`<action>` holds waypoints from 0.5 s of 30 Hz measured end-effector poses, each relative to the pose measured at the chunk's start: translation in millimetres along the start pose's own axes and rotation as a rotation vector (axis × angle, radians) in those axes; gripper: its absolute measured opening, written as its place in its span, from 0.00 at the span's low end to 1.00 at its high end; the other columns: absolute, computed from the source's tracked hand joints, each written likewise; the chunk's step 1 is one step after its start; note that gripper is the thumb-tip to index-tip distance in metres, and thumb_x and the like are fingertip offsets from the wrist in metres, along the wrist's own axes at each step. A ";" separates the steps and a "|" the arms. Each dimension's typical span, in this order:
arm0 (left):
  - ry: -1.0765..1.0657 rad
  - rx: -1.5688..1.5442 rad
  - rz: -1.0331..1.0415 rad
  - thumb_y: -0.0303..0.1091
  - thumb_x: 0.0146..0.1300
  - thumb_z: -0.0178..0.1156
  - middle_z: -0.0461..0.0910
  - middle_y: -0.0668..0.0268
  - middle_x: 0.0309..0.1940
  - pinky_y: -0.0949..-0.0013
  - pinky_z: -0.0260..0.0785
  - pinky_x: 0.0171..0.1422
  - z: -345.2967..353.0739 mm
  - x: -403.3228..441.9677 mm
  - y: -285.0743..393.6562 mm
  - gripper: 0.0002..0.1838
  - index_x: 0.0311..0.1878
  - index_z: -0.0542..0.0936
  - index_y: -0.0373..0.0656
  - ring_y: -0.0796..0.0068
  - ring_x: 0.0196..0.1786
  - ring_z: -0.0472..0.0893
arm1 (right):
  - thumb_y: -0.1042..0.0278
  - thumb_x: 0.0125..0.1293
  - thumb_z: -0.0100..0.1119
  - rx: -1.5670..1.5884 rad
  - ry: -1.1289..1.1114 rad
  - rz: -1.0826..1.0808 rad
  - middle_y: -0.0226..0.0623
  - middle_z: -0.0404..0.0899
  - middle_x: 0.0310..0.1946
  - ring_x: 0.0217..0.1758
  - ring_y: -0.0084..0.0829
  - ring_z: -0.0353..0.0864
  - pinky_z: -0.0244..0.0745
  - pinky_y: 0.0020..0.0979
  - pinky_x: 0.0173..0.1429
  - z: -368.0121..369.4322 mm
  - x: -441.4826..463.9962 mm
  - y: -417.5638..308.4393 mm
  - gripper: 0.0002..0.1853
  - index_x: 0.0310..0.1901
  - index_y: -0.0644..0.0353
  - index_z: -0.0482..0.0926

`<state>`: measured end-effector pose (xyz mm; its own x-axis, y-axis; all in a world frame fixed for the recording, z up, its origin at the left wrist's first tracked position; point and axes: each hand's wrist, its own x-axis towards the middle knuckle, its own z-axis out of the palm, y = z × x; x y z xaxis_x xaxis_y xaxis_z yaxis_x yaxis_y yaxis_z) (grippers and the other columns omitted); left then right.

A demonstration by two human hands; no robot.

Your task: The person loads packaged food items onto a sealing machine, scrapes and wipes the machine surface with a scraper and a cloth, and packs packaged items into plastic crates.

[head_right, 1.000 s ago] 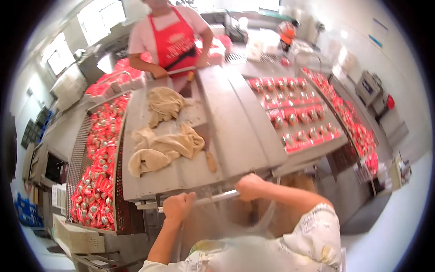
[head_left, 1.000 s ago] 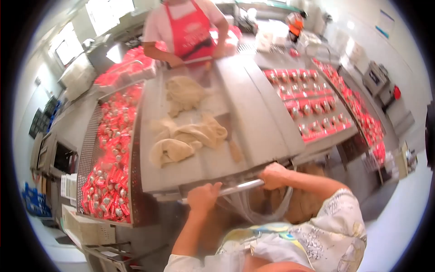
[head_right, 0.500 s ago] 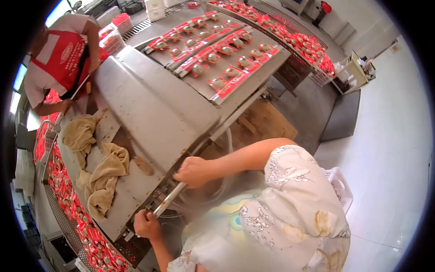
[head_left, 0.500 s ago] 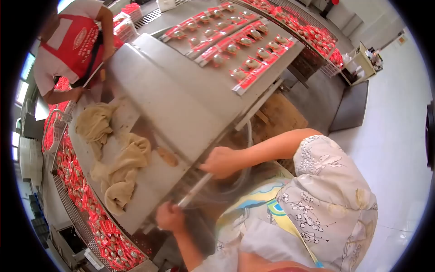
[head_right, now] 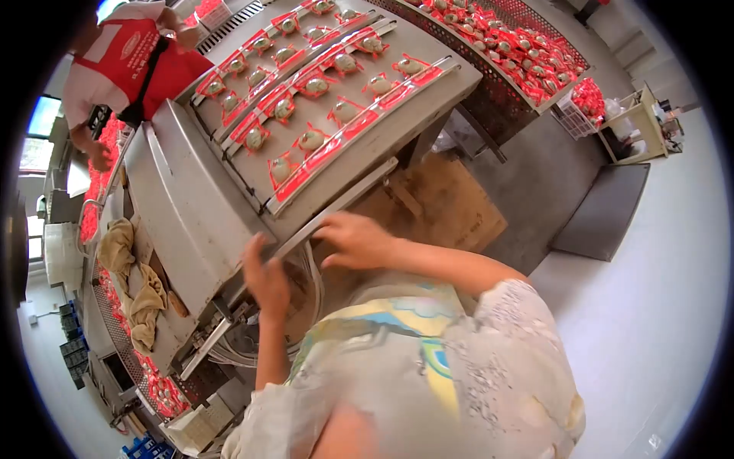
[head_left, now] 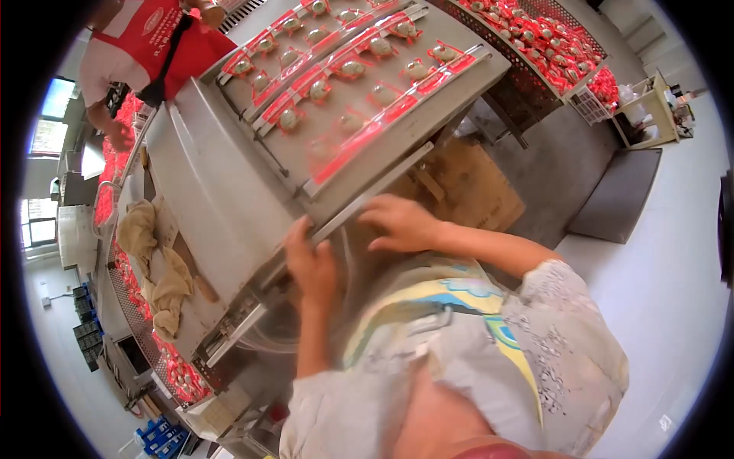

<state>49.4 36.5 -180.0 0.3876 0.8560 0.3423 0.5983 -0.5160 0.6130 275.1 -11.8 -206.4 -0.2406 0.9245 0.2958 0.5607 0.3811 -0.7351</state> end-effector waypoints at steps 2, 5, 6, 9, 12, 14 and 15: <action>-0.064 -0.033 -0.041 0.30 0.62 0.54 0.69 0.50 0.59 0.58 0.57 0.68 45.7 42.5 23.0 0.26 0.63 0.64 0.34 0.52 0.61 0.69 | 0.54 0.48 0.71 -0.134 0.090 0.068 0.46 0.72 0.52 0.56 0.46 0.72 0.70 0.40 0.58 -49.8 -24.6 32.4 0.29 0.51 0.59 0.75; 0.018 0.140 0.000 0.44 0.64 0.57 0.65 0.45 0.61 0.54 0.57 0.68 102.5 89.2 -1.4 0.33 0.66 0.61 0.34 0.47 0.62 0.67 | 0.50 0.49 0.70 -0.223 0.139 0.137 0.51 0.67 0.58 0.62 0.50 0.67 0.66 0.42 0.64 -115.5 -32.6 61.0 0.35 0.57 0.59 0.72; 0.000 0.243 -0.081 0.47 0.64 0.56 0.64 0.42 0.61 0.53 0.57 0.68 114.8 101.4 -6.2 0.35 0.67 0.60 0.34 0.45 0.63 0.66 | 0.47 0.49 0.70 -0.262 0.153 0.146 0.52 0.65 0.59 0.64 0.52 0.64 0.63 0.44 0.65 -129.4 -31.5 73.6 0.37 0.58 0.58 0.70; -0.034 0.447 -0.262 0.65 0.61 0.50 0.59 0.35 0.62 0.49 0.58 0.66 147.9 129.6 -38.5 0.45 0.69 0.57 0.38 0.37 0.64 0.63 | 0.40 0.48 0.68 -0.358 0.213 0.190 0.55 0.59 0.63 0.68 0.59 0.56 0.55 0.50 0.69 -160.3 -15.0 120.1 0.43 0.62 0.55 0.66; -0.184 0.627 -0.568 0.68 0.59 0.51 0.59 0.37 0.63 0.48 0.59 0.65 166.2 160.2 -22.0 0.46 0.70 0.57 0.43 0.39 0.63 0.64 | 0.32 0.47 0.64 -0.439 0.278 0.266 0.57 0.55 0.66 0.69 0.63 0.51 0.48 0.55 0.71 -182.2 11.0 171.4 0.47 0.65 0.52 0.64; -0.150 0.591 -0.579 0.72 0.51 0.55 0.59 0.41 0.63 0.49 0.59 0.65 175.9 171.5 -20.5 0.49 0.68 0.62 0.45 0.42 0.63 0.64 | 0.28 0.47 0.61 -0.499 0.310 0.325 0.58 0.53 0.67 0.70 0.65 0.49 0.45 0.57 0.71 -194.7 28.9 209.5 0.48 0.66 0.50 0.63; -0.153 0.578 -0.570 0.72 0.49 0.57 0.60 0.42 0.62 0.49 0.60 0.65 175.6 178.0 -16.1 0.49 0.67 0.64 0.45 0.42 0.63 0.64 | 0.27 0.46 0.60 -0.557 0.281 0.357 0.58 0.52 0.68 0.70 0.65 0.48 0.44 0.58 0.71 -202.4 40.2 224.6 0.49 0.66 0.49 0.63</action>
<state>231.9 191.4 -254.0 -0.0180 0.9991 -0.0372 0.9822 0.0247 0.1861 551.7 113.2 -236.1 0.2042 0.9330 0.2962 0.9061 -0.0655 -0.4180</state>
